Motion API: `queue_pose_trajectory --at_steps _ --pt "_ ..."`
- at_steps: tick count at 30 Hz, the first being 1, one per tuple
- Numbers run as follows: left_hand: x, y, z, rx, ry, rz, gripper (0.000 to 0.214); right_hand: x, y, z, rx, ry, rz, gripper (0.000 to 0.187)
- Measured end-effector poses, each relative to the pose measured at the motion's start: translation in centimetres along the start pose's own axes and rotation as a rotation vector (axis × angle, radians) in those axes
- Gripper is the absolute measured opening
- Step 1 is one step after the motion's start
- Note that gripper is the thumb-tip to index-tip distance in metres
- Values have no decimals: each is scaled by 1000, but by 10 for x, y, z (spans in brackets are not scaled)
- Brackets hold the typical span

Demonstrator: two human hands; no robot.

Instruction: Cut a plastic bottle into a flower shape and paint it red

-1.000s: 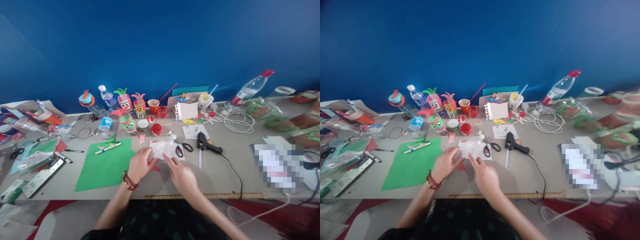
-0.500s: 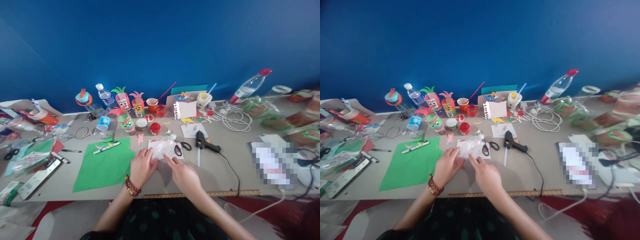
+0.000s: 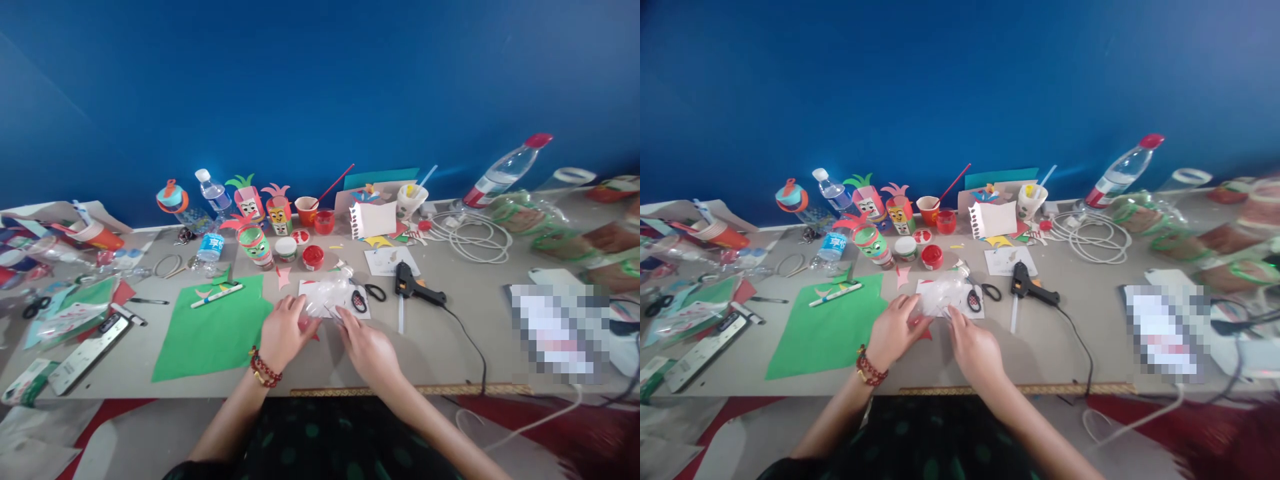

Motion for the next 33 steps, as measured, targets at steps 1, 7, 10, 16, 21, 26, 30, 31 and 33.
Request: queue_pose_trajectory --at_steps 1,7,10,16,21,26,30,31,33 --pt "-1 0 0 0 1 -1 49 -1 0 -1 -30 23 8 40" --pt "0 0 0 4 -1 -1 50 -8 -4 -6 -210 92 21 47" --pt "3 2 0 6 -12 -4 48 -8 -9 -7 -238 89 15 48" --pt "4 4 -2 36 -2 2 49 -6 -10 -2 -261 71 13 46" --pt "1 1 -1 16 16 14 50 -5 -3 3 -267 62 30 49" --pt "0 0 -1 15 20 -1 46 -6 -7 6 -241 58 45 46" --pt "0 1 -1 18 35 -8 47 -3 -2 9 -260 28 63 47" --pt "0 1 -1 19 40 -11 47 -2 1 9 -266 15 68 47" --pt "-1 0 -1 16 43 -14 48 -1 3 9 -275 -9 72 47"
Point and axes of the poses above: each hand's wrist, its own y-axis away from the middle knuckle, its own z-axis out of the palm, x = y × z, the point moved 7 cm from there along -y, towards the middle knuckle, and after that the axes turned 10 degrees about -z, right-handed, at the moved point
